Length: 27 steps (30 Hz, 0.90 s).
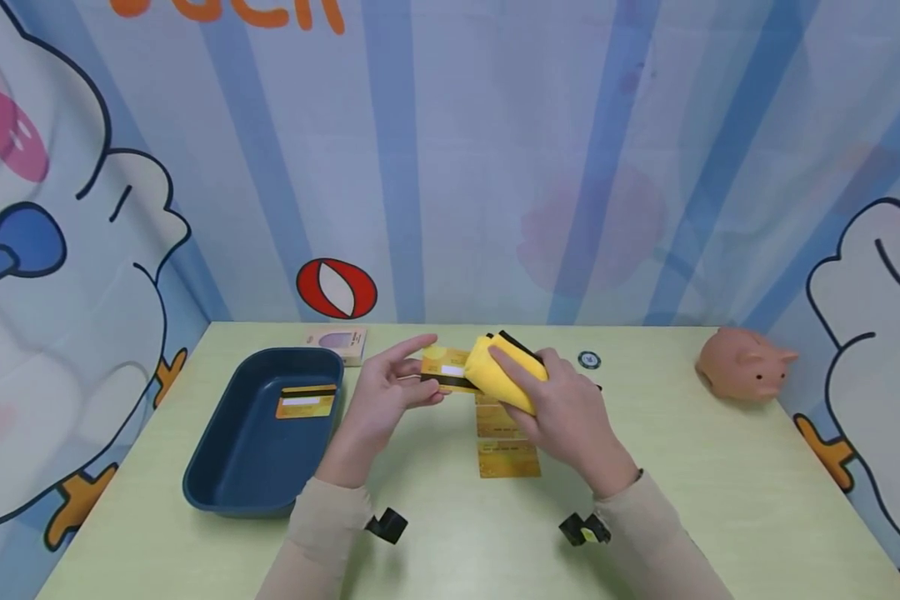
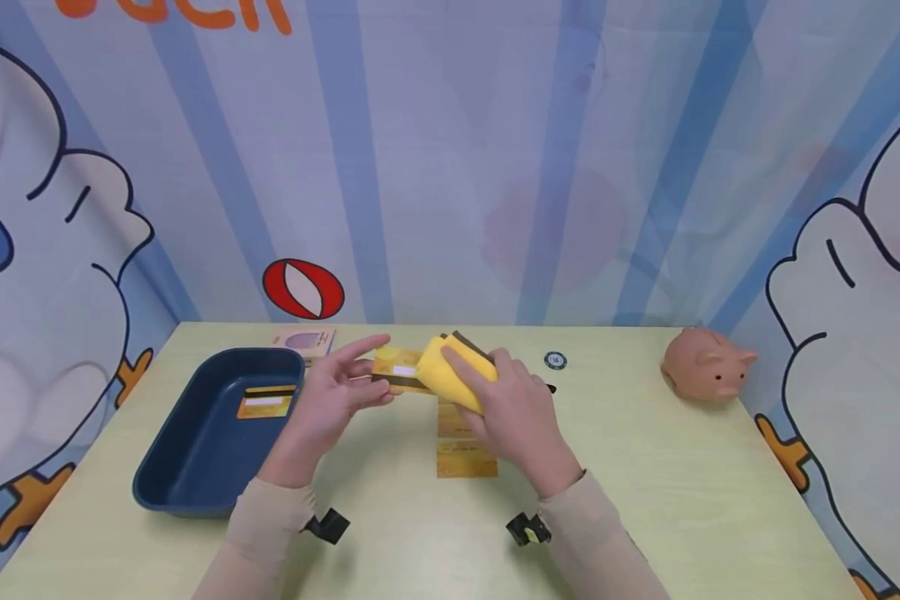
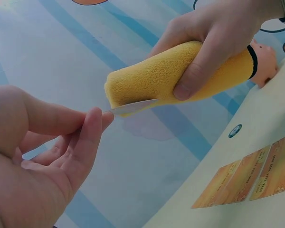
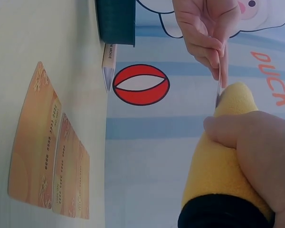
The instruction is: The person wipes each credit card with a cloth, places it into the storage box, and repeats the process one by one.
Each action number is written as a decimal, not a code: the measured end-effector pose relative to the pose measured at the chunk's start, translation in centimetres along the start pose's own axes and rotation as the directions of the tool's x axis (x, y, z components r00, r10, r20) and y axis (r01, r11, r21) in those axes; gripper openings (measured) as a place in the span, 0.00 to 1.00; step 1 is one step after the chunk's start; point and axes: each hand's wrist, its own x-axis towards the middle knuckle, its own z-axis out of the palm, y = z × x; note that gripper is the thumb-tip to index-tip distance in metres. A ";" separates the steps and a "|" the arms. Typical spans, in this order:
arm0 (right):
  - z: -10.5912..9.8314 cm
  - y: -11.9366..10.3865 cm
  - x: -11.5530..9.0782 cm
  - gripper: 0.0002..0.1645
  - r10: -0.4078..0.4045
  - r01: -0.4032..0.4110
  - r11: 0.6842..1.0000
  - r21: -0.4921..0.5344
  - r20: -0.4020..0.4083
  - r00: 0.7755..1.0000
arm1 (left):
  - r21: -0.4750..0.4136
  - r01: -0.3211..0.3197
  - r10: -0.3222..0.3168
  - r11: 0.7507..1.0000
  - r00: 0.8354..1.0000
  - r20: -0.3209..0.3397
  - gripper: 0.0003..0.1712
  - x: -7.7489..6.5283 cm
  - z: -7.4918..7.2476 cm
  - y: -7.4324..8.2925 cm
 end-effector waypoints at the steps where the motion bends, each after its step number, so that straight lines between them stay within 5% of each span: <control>1: 0.0 0.1 0.0 0.43 0.004 -0.004 1.000 -0.001 0.002 1.000 | 0.001 0.000 0.000 1.000 1.000 -0.004 0.36 0.0 0.0 0.0; 16: -0.1 0.5 0.0 0.43 0.025 -0.025 1.000 -0.006 -0.007 1.000 | -0.024 0.015 -0.017 1.000 0.998 -0.059 0.35 -0.1 -0.2 0.1; 27: -0.7 1.2 -0.1 0.42 0.079 -0.079 0.997 -0.014 0.020 0.997 | 0.153 0.036 -0.022 0.988 0.996 -0.091 0.38 -0.2 -0.3 0.0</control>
